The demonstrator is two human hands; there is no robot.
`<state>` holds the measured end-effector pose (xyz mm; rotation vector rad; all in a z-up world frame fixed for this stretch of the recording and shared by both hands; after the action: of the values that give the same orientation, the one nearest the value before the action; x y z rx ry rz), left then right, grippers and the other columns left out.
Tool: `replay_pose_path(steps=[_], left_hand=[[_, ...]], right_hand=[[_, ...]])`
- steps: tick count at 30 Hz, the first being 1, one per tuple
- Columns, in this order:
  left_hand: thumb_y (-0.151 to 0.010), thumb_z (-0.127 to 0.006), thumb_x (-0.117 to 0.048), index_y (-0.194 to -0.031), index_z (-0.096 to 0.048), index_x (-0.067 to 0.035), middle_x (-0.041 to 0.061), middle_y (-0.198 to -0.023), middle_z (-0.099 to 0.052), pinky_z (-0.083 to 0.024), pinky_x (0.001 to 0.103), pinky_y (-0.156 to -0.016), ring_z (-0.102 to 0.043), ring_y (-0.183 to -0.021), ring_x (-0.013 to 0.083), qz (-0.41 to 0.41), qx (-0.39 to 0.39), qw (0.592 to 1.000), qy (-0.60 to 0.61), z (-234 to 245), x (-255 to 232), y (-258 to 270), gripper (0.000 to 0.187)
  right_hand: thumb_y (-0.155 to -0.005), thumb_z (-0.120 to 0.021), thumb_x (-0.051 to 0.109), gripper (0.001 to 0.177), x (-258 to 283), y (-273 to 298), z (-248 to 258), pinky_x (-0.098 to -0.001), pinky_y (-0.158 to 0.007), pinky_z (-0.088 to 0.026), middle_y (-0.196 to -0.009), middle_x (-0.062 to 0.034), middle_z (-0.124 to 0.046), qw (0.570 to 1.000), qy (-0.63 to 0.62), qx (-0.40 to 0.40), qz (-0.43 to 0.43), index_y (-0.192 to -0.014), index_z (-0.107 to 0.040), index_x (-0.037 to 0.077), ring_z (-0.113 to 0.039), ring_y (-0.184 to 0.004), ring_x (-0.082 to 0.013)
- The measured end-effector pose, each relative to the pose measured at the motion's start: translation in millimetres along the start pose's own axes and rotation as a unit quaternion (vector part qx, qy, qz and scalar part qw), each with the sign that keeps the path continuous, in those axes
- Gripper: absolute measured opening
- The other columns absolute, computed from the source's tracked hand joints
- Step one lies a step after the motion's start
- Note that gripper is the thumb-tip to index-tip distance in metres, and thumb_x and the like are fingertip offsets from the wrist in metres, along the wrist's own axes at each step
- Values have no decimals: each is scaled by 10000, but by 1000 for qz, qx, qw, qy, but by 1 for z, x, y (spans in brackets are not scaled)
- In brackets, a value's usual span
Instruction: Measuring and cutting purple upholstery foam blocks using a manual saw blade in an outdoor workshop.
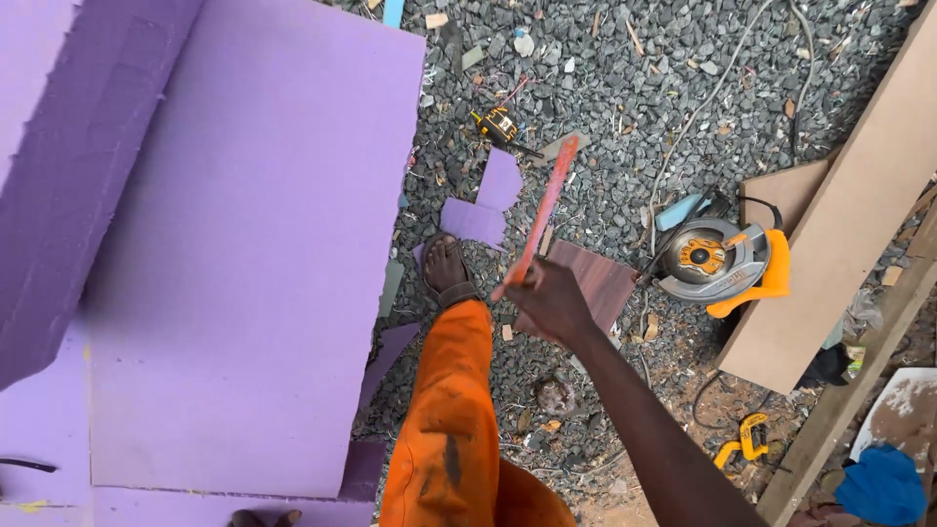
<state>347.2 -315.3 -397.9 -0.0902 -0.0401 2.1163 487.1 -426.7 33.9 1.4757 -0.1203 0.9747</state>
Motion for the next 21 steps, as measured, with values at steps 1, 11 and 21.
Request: replay_pose_path(steps=[1, 11, 21], left_hand=[[-990, -607, -408, -965, -733, -202, -63, -1069, -746, -559, 346, -765, -717, -940, 148, -12, -66, 998, -12, -6, 3, -3, 243], [-991, -655, -383, -955, -675, -305, -87, -954, -659, -450, 285, -658, -610, -744, 115, -44, -158, 985, -52, -41, 8, -5, 87], [-973, -646, -415, -885, -686, -210, -41, -981, -720, -496, 341, -675, -681, -808, 165, -39, -98, 994, -16, -46, 18, 22, 226]], right_hand=[[-884, -700, 115, 77, -17, -44, 5, -471, -815, -590, -859, -229, -759, 994, 97, -14, 55, -928, -724, 57, -772, -842, -391], [-913, -468, 386, 291, -76, -368, 31, -354, -813, -577, -443, 68, -588, 937, 230, -240, 106, -861, -754, 358, -730, -643, -203], [-725, -884, 520, 707, -95, -321, -10, -557, -993, -542, -1141, -189, -679, 944, 225, -241, -21, -1236, -629, 104, -676, -1110, -459]])
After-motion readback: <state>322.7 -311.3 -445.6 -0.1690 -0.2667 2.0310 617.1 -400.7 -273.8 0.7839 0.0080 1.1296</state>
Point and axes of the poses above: each hand's wrist, its own y-axis away from the middle knuckle, its own z-axis out of the back of the hand, x = y × z, the point moved 1 cm from there along -y, towards the middle knuckle
